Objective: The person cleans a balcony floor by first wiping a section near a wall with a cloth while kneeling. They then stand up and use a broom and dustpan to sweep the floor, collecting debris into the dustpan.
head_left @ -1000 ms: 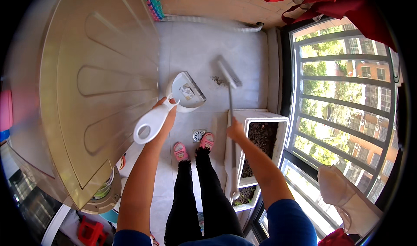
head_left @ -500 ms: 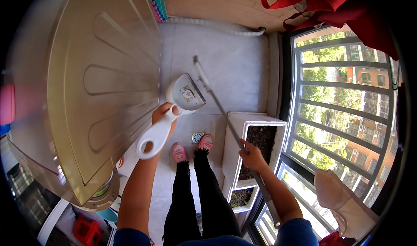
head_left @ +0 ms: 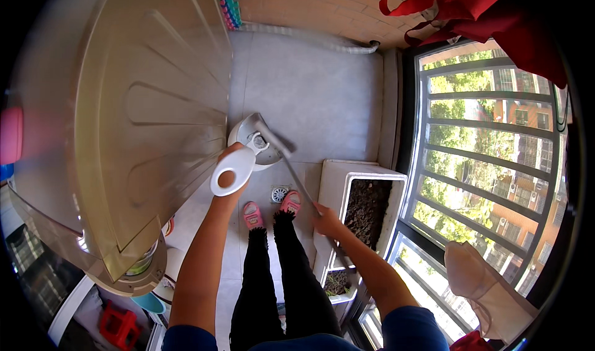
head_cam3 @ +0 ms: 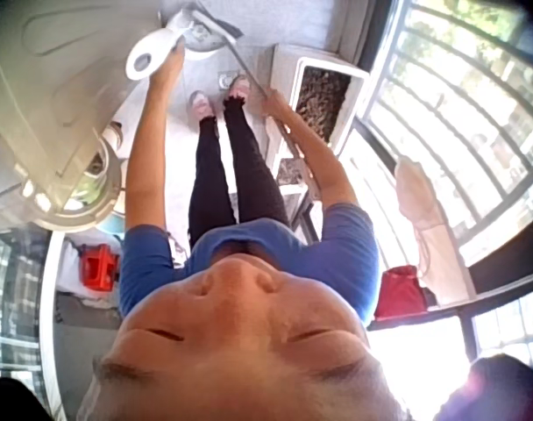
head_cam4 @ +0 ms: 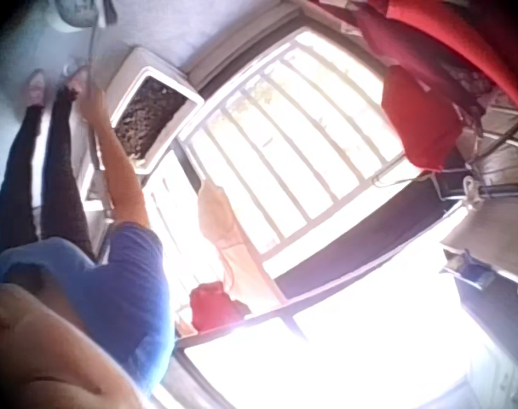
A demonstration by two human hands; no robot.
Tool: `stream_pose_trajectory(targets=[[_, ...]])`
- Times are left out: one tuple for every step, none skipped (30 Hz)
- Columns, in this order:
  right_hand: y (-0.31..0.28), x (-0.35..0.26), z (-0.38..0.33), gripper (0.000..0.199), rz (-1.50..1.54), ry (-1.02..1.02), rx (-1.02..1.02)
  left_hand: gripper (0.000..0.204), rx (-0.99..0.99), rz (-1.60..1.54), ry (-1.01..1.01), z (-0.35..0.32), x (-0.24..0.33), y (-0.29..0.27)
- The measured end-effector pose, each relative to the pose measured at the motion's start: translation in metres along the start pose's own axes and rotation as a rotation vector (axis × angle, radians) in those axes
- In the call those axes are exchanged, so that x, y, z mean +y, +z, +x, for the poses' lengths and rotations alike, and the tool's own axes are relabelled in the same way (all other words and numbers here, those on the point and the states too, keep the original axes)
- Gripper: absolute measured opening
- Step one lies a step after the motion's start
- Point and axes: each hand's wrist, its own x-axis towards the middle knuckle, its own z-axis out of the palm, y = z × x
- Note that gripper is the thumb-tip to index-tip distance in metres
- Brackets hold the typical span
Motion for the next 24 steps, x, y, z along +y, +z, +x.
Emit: stream_pose_trajectory(targets=[[-0.021, -0.013, -0.022, 0.054, 0.088, 0.033, -0.098, 0.018, -0.002, -0.084, -0.129, -0.003, -0.006, 0.0], [-0.038, -0.019, -0.039, 0.054, 0.178, 0.071, -0.191, 0.017, -0.009, -0.172, -0.254, -0.004, -0.009, 0.001], [-0.046, -0.02, -0.051, 0.054, 0.198, 0.09, -0.154, 0.016, -0.029, -0.208, -0.301, -0.007, -0.002, -0.002], [-0.052, -0.019, -0.062, 0.054, 0.215, 0.108, -0.12, 0.015, -0.042, -0.241, -0.346, -0.007, 0.004, -0.005], [-0.058, -0.016, -0.068, 0.054, 0.232, 0.125, -0.08, 0.013, -0.058, -0.275, -0.392, -0.008, 0.012, -0.009], [-0.063, -0.011, -0.061, 0.054, 0.146, 0.069, -0.008, 0.013, -0.064, -0.302, -0.408, -0.009, 0.009, -0.01], [-0.067, -0.004, -0.046, 0.053, 0.058, 0.011, 0.06, 0.012, -0.068, -0.328, -0.425, -0.011, 0.007, -0.012], [-0.065, 0.01, -0.025, 0.053, -0.054, -0.143, 0.197, 0.007, -0.055, -0.325, -0.39, -0.014, 0.007, -0.014], [-0.064, 0.01, -0.001, 0.053, -0.159, -0.112, 0.23, 0.006, -0.068, -0.303, -0.385, -0.014, 0.008, -0.015], [-0.057, 0.012, 0.02, 0.054, -0.109, -0.041, 0.198, 0.005, -0.081, -0.279, -0.38, -0.014, 0.009, -0.017], [-0.045, 0.017, 0.036, 0.054, -0.058, 0.033, 0.17, 0.005, -0.098, -0.26, -0.373, -0.015, 0.012, -0.017], [-0.022, 0.035, 0.047, 0.055, -0.139, 0.054, 0.121, 0.006, -0.073, -0.28, -0.323, -0.014, 0.011, -0.012], [0.005, 0.044, 0.051, 0.056, -0.223, 0.06, 0.06, 0.014, -0.033, -0.292, -0.278, -0.015, 0.006, -0.007], [0.033, 0.047, 0.039, 0.055, -0.176, -0.061, 0.154, 0.023, 0.01, -0.298, -0.247, -0.019, -0.002, -0.006], [0.033, 0.035, 0.026, 0.055, -0.025, -0.015, 0.038, 0.022, 0.011, -0.287, -0.28, -0.024, -0.01, -0.01], [0.019, 0.006, 0.0, 0.055, 0.121, 0.032, -0.08, 0.021, 0.016, -0.276, -0.315, -0.026, -0.019, -0.016], [0.003, -0.014, -0.024, 0.055, 0.271, 0.088, -0.179, 0.02, 0.008, -0.277, -0.337, -0.027, -0.022, -0.019], [-0.002, -0.012, -0.045, 0.055, 0.318, 0.115, -0.166, 0.018, -0.047, -0.272, -0.42, -0.032, -0.014, -0.02], [-0.004, -0.012, -0.067, 0.056, 0.352, 0.126, -0.165, 0.018, 0.008, -0.367, -0.28, -0.04, -0.025, -0.018], [-0.009, -0.013, -0.087, 0.056, 0.385, 0.149, -0.139, 0.014, -0.077, -0.482, -0.363, -0.05, -0.027, -0.02], [-0.011, -0.012, -0.105, 0.056, 0.422, 0.178, -0.115, 0.017, -0.168, -0.594, -0.449, -0.06, -0.02, -0.024], [-0.011, -0.008, -0.12, 0.054, 0.417, 0.19, -0.08, 0.016, -0.198, -0.669, -0.498, -0.077, -0.011, -0.03], [-0.013, -0.006, -0.133, 0.053, 0.405, 0.191, -0.046, 0.013, -0.139, -0.517, -0.375, -0.097, -0.014, -0.03], [-0.014, -0.005, -0.142, 0.051, 0.395, 0.195, -0.013, 0.012, -0.078, -0.493, -0.33, -0.116, -0.01, -0.031]])
